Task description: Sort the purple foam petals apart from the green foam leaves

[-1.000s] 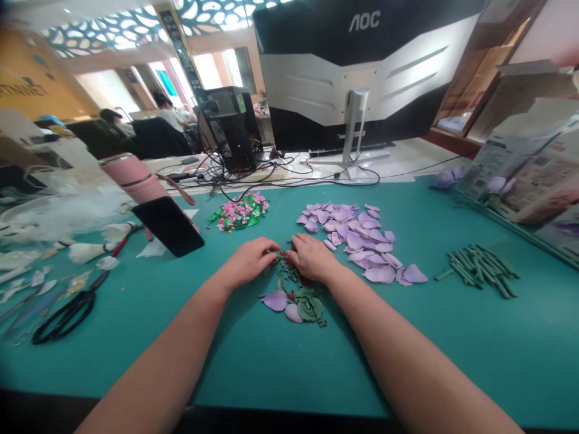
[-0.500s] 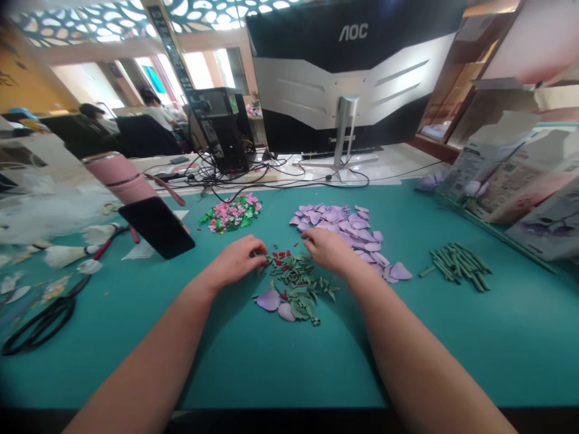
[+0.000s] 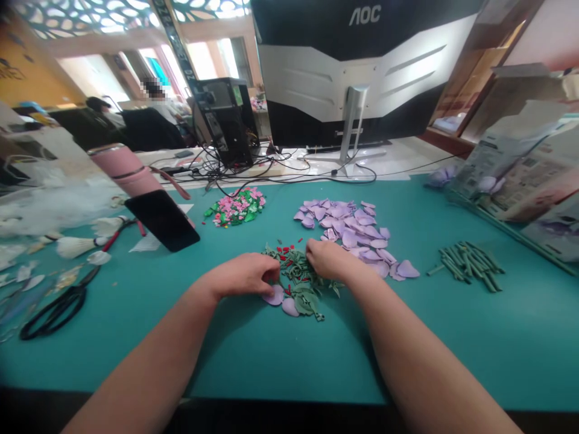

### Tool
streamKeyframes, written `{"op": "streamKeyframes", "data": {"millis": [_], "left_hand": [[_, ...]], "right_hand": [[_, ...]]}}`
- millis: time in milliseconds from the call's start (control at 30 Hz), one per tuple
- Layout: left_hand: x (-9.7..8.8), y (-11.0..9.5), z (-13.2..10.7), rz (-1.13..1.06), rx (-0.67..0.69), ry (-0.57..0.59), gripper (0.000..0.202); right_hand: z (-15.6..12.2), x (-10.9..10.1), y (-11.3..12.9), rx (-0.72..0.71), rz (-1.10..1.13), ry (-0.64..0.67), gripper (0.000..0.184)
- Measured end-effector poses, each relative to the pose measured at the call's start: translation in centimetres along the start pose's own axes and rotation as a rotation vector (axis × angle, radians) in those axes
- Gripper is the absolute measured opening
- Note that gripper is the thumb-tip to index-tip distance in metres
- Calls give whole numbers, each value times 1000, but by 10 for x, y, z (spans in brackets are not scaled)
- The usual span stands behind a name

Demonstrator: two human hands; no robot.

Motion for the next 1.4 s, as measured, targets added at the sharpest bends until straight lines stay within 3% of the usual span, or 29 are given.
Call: {"op": "streamKeyframes", "data": {"millis": [167, 300, 400, 567, 700, 800, 867, 967, 1067, 1267, 1400], "left_hand": [[2, -1, 2, -54, 7, -2, 6], [-6, 3, -4, -144, -4, -23, 5], [-17, 9, -9, -284, -28, -134, 6], [-23, 15, -4, -509, -21, -332, 12], [-16, 12, 9, -610, 54, -465, 14], [-8, 9, 15, -621, 53, -499, 17], [-6, 7, 16, -502, 10, -524, 17], [-4, -1, 14, -318, 13, -480, 9], [1, -13, 12, -226, 81, -338, 8], [9, -34, 5, -65, 142, -95, 5], [15, -40, 1, 46, 171, -28, 20]], "right_hand": [[-9, -21, -3, 15, 112, -169, 20], [-18, -36, 14, -102, 276, -144, 11], [-23, -38, 37, -183, 403, -130, 8], [-18, -28, 49, -99, 511, -238, 8], [-8, -26, 29, -52, 621, -323, 6], [-1, -28, -5, 19, 734, -392, 8], [4, -26, -34, 152, 756, -432, 9], [4, -21, -72, 388, 642, -488, 10], [1, -20, -91, 487, 526, -517, 14], [-9, -31, -88, 493, 222, -587, 26], [-11, -39, -78, 425, 225, -643, 24]]}}
Point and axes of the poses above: each hand's wrist, its own z-axis towards the middle knuckle, its own x-axis out of the palm, y = z × x, the point moved 5 cm from there along z, towards the middle knuckle, and after that the axes turned 8 degrees about -z, right-handed, at the moved point
